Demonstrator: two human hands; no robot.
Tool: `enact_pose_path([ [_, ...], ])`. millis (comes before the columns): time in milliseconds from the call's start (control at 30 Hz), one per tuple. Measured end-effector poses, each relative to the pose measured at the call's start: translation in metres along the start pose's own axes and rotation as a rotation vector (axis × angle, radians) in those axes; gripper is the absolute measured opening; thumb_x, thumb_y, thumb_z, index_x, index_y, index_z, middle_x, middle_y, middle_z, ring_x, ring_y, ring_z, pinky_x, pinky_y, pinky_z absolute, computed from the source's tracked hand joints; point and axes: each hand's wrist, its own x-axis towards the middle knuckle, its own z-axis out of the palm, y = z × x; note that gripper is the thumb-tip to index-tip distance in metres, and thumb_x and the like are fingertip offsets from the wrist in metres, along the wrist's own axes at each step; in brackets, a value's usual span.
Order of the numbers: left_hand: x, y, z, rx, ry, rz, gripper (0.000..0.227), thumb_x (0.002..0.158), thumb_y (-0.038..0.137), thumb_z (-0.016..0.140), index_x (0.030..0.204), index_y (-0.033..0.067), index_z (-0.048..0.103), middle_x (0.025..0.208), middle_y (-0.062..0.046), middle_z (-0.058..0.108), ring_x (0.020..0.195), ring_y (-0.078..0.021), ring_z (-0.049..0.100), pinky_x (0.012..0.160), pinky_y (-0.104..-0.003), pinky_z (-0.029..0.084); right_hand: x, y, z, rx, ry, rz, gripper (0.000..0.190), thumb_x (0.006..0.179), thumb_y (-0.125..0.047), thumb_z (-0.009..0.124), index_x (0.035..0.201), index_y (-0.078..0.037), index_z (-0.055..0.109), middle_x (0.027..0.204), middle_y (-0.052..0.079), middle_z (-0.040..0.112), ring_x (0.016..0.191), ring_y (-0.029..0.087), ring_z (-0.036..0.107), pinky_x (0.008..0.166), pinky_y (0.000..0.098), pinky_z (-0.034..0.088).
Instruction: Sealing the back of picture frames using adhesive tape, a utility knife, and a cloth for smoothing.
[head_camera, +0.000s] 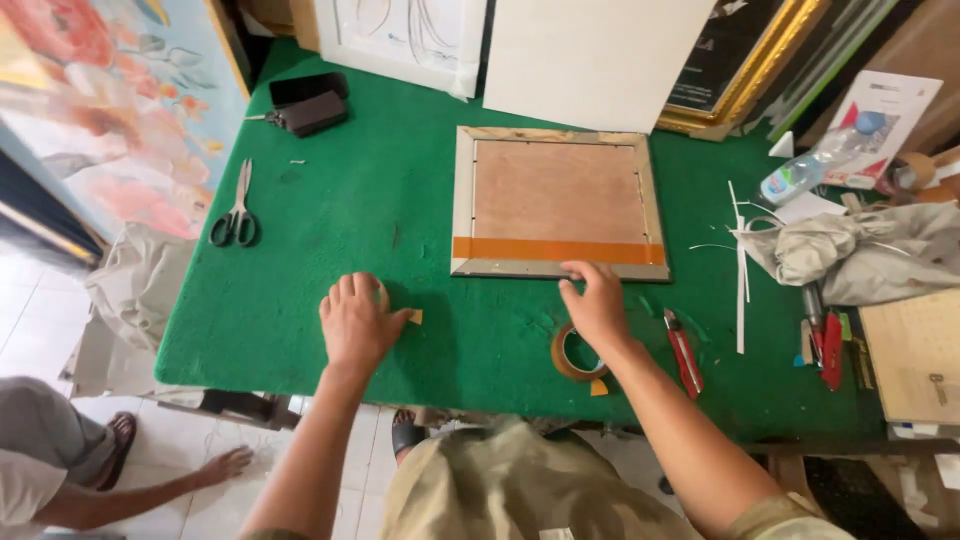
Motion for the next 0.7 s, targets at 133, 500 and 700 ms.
enact_pose_path([
  [133, -0.005, -0.023, -0.005, 0.047, -0.386, -0.061, 0.053, 0.063, 0.049, 0.070, 0.096, 0.0132, 0.049, 0.102, -0.004, 0.051, 0.111, -0.0225, 0.045, 0.100, -0.053, 0.029, 0.008, -0.037, 0.048, 0.190, -0.190, 0.039, 0.020, 0.072, -0.014, 0.062, 0.092, -0.012, 0.065, 0.081, 0.011, 0.063, 0.084, 0.029, 0.060, 0.071, 0.0336, 0.051],
  [500, 0.010, 0.023, -0.016, -0.209, -0.635, 0.070, 0.027, 0.083, 0.040, 0.039, 0.104, 0.0285, 0.049, 0.093, -0.006, 0.064, 0.097, -0.0274, 0.060, 0.086, -0.043, 0.035, -0.005, -0.085, 0.083, 0.494, -0.587, 0.350, 0.069, 0.066, -0.039, 0.074, 0.126, -0.016, 0.047, 0.123, 0.013, 0.051, 0.116, 0.029, 0.046, 0.097, 0.0369, 0.038],
  [700, 0.024, 0.044, -0.011, -0.248, -0.727, 0.133, 0.035, 0.079, 0.045, 0.036, 0.106, 0.0279, 0.051, 0.106, -0.003, 0.062, 0.099, -0.0262, 0.059, 0.085, -0.042, 0.033, 0.003, -0.037, 0.094, 0.426, -0.474, 0.345, 0.021, 0.072, -0.036, 0.069, 0.077, -0.016, 0.064, 0.062, -0.001, 0.058, 0.059, 0.011, 0.051, 0.054, 0.0258, 0.041],
])
